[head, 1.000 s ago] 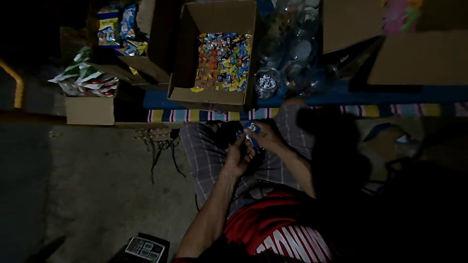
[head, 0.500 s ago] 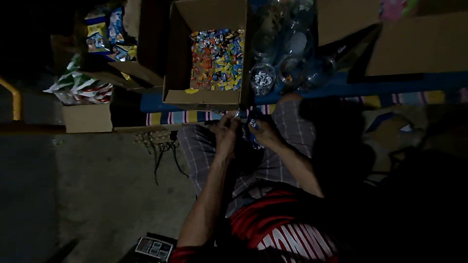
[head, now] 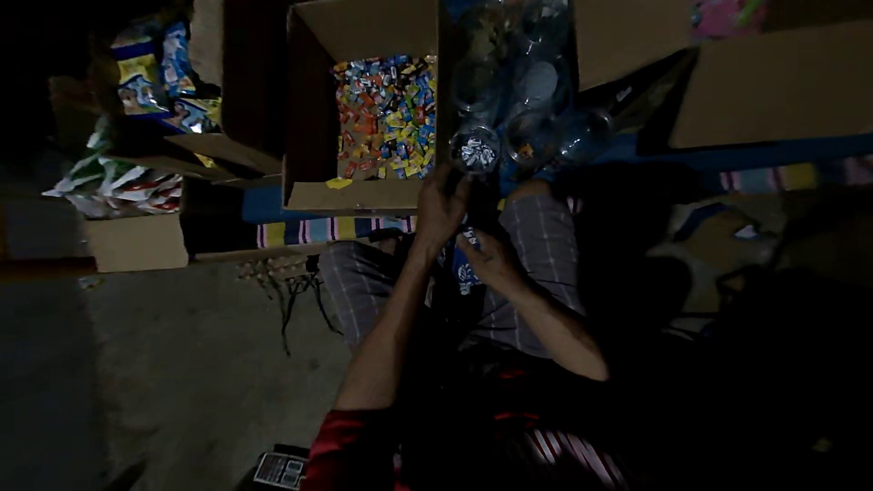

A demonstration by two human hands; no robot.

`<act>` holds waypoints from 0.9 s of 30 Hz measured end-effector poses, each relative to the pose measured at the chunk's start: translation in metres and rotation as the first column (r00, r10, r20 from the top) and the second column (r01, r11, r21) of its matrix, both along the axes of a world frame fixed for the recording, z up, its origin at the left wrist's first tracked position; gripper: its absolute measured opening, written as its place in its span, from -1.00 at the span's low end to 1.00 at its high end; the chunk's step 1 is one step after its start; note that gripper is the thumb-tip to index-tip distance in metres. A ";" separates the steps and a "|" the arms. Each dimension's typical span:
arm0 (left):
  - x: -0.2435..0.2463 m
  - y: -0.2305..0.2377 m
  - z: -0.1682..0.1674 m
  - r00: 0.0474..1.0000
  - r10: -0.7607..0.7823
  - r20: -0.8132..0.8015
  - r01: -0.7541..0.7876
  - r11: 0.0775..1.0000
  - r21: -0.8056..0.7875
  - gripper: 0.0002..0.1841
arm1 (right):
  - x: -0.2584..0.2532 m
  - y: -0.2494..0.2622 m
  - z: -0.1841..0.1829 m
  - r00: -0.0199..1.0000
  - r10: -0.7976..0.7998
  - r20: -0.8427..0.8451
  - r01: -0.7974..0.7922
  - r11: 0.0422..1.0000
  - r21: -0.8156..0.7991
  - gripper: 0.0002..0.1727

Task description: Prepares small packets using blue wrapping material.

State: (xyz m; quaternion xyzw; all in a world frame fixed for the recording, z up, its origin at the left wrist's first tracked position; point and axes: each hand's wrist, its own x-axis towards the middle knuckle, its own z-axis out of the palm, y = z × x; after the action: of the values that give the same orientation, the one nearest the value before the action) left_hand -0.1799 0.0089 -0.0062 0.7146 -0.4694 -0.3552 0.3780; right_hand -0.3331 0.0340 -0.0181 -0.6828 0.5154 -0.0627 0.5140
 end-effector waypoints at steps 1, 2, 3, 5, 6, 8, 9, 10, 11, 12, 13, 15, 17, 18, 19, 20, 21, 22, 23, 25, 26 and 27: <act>-0.002 0.021 0.003 0.995 0.005 -0.103 -0.001 0.999 0.038 -0.61 | -0.003 -0.003 0.002 0.997 -0.058 0.053 0.059 0.998 -0.012 -0.50; -0.005 0.044 0.007 0.981 0.011 -0.194 0.011 0.994 0.113 -0.57 | -0.005 -0.006 0.003 0.990 -0.102 0.100 0.105 0.994 -0.024 -0.47; -0.007 0.065 0.006 0.958 0.010 -0.286 0.044 0.982 0.181 -0.49 | -0.006 -0.008 0.006 0.981 -0.135 0.140 0.141 0.989 -0.037 -0.48; -0.007 0.101 -0.001 0.889 -0.072 -0.452 0.184 0.960 0.209 -0.36 | -0.007 -0.012 0.007 0.960 -0.181 0.212 0.199 0.978 -0.067 -0.53; -0.010 0.114 -0.004 0.863 -0.097 -0.496 0.214 0.959 0.186 -0.39 | -0.007 -0.012 0.006 0.953 -0.184 0.241 0.207 0.976 -0.073 -0.56; -0.016 0.128 -0.006 0.873 -0.094 -0.478 0.188 0.970 0.152 -0.67 | -0.006 -0.011 0.002 0.949 -0.159 0.272 0.196 0.974 -0.115 -0.59; -0.017 0.129 -0.005 0.893 -0.072 -0.445 0.145 0.981 0.132 -0.78 | -0.006 -0.010 0.001 0.948 -0.152 0.279 0.196 0.971 -0.138 -0.58; -0.016 0.128 -0.001 0.904 -0.038 -0.425 0.093 0.990 0.109 -0.83 | -0.006 -0.010 0.001 0.947 -0.146 0.288 0.190 0.973 -0.132 -0.53; -0.013 0.125 0.004 0.905 0.006 -0.426 0.035 0.995 0.088 -0.84 | -0.006 -0.011 0.003 0.943 -0.144 0.300 0.181 0.978 -0.100 -0.49; -0.008 0.119 0.010 0.894 0.052 -0.445 -0.020 0.997 0.077 -0.84 | -0.006 -0.013 0.006 0.940 -0.130 0.316 0.153 0.987 -0.048 -0.41; -0.004 0.113 0.016 0.877 0.100 -0.470 -0.071 0.994 0.079 -0.83 | -0.007 -0.014 0.010 0.938 -0.114 0.326 0.109 0.993 0.033 -0.30; 0.004 0.101 0.027 0.861 0.151 -0.486 -0.123 0.988 0.090 -0.82 | -0.004 -0.013 0.013 0.927 -0.081 0.366 0.016 0.984 0.177 -0.10; 0.012 0.091 0.033 0.878 0.123 -0.462 -0.091 0.992 0.092 -0.83 | -0.001 -0.012 0.014 0.917 -0.099 0.386 -0.017 0.957 0.288 -0.24; 0.018 0.086 0.034 0.889 0.086 -0.450 -0.052 0.995 0.088 -0.83 | 0.000 -0.012 0.016 0.915 -0.117 0.386 -0.007 0.952 0.306 -0.38; 0.026 0.081 0.036 0.898 0.040 -0.438 -0.003 0.996 0.086 -0.83 | 0.000 -0.012 0.015 0.908 -0.138 0.395 0.019 0.957 0.291 -0.48; 0.035 0.074 0.038 0.906 -0.002 -0.424 0.046 0.995 0.094 -0.81 | -0.003 -0.013 0.013 0.900 -0.152 0.409 0.041 0.963 0.267 -0.52; 0.046 0.065 0.040 0.915 -0.021 -0.403 0.073 0.991 0.114 -0.77 | -0.005 -0.014 0.012 0.897 -0.157 0.413 0.045 0.962 0.268 -0.52; 0.058 0.054 0.042 0.927 -0.017 -0.376 0.072 0.988 0.134 -0.74 | -0.007 -0.014 0.015 0.901 -0.166 0.401 0.041 0.952 0.302 -0.54; 0.072 0.042 0.042 0.941 0.000 -0.340 0.055 0.987 0.153 -0.71 | -0.007 -0.014 0.018 0.913 -0.166 0.373 0.024 0.934 0.358 -0.55; 0.103 0.011 0.034 0.970 0.019 -0.244 0.011 0.992 0.124 -0.70 | -0.004 -0.014 0.022 0.958 -0.090 0.274 -0.042 0.896 0.441 -0.56; 0.121 -0.008 0.025 0.981 0.026 -0.192 -0.008 0.996 0.093 -0.73 | -0.001 -0.016 0.023 0.975 -0.011 0.223 -0.098 0.876 0.472 -0.55; 0.139 -0.032 0.013 0.988 0.035 -0.150 -0.025 0.997 0.073 -0.74 | 0.004 -0.019 0.023 0.980 0.074 0.184 -0.156 0.858 0.489 -0.55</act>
State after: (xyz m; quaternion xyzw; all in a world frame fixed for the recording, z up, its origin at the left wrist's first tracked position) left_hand -0.0408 -0.0228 0.0064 0.7055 -0.4155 -0.4192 0.3921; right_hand -0.3290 0.0155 0.0053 -0.5482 0.4297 0.0501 0.7158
